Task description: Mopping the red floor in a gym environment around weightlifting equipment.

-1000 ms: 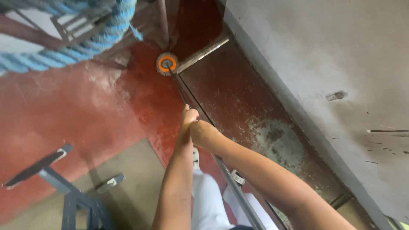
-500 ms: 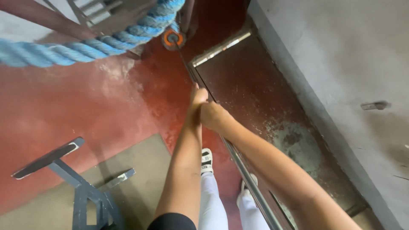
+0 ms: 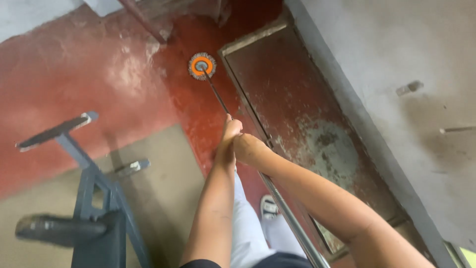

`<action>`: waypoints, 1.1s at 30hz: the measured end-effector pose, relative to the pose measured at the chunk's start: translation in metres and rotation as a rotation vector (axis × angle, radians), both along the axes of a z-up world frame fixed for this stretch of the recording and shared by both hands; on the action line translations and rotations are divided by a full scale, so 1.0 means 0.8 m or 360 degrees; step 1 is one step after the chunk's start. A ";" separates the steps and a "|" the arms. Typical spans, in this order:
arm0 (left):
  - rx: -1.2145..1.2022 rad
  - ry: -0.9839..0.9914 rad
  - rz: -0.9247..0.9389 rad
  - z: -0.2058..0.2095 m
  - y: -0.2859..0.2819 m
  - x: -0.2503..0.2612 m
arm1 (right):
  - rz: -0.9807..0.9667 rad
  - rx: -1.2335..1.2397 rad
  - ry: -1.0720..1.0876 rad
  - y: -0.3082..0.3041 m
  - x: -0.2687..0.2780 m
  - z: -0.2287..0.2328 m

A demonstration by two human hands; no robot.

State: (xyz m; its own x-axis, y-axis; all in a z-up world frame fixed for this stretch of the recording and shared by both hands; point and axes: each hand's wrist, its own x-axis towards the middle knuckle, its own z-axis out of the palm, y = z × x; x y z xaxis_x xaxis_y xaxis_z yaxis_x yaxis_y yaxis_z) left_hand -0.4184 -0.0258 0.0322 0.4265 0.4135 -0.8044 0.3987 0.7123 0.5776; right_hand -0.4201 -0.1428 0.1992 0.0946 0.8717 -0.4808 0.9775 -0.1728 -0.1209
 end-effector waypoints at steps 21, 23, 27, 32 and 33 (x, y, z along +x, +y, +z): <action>0.0353 -0.0267 0.0061 -0.105 -0.231 -0.181 | 0.0167 -0.0013 0.0141 -0.230 -0.172 -0.007; 0.0390 -0.0422 -0.0011 -0.171 -0.217 -0.181 | 0.0023 0.0002 0.0148 -0.221 -0.176 -0.012; 0.0503 -0.0166 -0.0050 -0.056 -0.268 -0.249 | -0.0207 0.0090 0.0210 -0.272 -0.235 -0.001; -0.0028 -0.0346 0.0238 -0.012 -0.375 -0.305 | -0.0075 0.0065 0.0117 -0.344 -0.276 0.016; -0.0234 -0.0473 0.0363 0.013 -0.394 -0.317 | -0.0065 -0.0030 0.0096 -0.354 -0.283 0.020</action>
